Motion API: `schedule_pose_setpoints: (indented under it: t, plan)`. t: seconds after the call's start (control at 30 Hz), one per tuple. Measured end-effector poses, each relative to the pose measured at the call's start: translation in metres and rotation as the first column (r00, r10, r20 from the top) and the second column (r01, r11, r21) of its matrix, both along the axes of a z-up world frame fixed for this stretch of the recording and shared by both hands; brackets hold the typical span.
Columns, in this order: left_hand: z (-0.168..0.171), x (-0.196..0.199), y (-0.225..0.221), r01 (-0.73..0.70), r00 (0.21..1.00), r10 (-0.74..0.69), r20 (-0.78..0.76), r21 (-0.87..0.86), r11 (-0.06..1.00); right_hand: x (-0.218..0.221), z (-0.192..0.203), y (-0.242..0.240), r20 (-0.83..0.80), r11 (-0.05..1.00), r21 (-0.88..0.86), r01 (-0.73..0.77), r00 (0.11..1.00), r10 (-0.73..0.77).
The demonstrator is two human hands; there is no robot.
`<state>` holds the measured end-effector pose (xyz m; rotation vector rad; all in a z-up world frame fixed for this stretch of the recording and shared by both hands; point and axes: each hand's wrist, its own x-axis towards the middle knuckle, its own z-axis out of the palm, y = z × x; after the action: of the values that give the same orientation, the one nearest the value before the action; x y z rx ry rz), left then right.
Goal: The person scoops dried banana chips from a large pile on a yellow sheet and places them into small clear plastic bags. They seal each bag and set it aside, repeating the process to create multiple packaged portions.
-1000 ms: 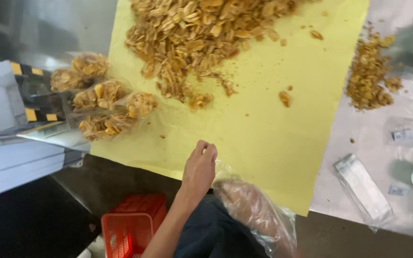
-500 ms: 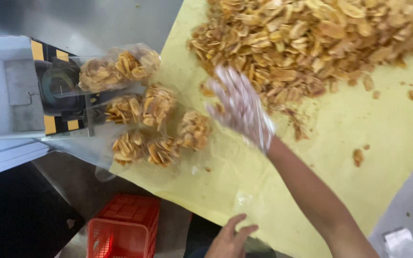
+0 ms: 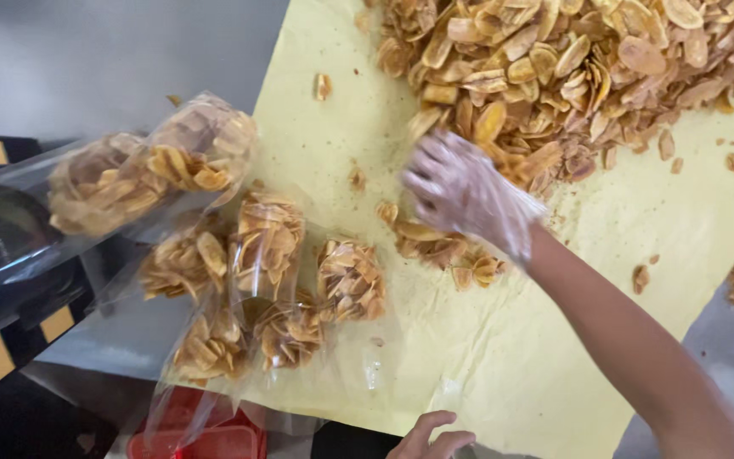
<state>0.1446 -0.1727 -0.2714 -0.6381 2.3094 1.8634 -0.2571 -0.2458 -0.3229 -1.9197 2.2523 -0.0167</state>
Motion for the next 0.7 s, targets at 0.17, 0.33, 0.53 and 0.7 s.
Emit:
schedule_pose_setpoints:
  t: [0.17, 0.33, 0.53, 0.7]
  plan:
    - [-0.003, 0.003, 0.002, 0.029, 0.998, -0.026, -0.056, 0.053, 0.998, -0.006, 0.043, 0.07, 0.085, 0.999, -0.039, 0.007, 0.996, -0.004]
    - [-0.019, 0.008, 0.02, 0.113, 0.987, -0.11, -0.118, 0.012, 0.994, 0.041, 0.027, 0.053, 0.003, 0.954, -0.295, 0.056, 0.998, -0.057]
    - [-0.027, 0.011, 0.027, 0.189, 0.979, -0.189, -0.08, -0.008, 0.982, 0.065, -0.058, -0.055, 0.211, 0.973, -0.195, 0.125, 0.974, -0.083]
    - [-0.023, 0.019, 0.02, 0.209, 0.977, -0.21, -0.026, -0.022, 0.978, 0.08, -0.056, 0.002, 0.213, 0.986, -0.154, 0.065, 0.977, -0.031]
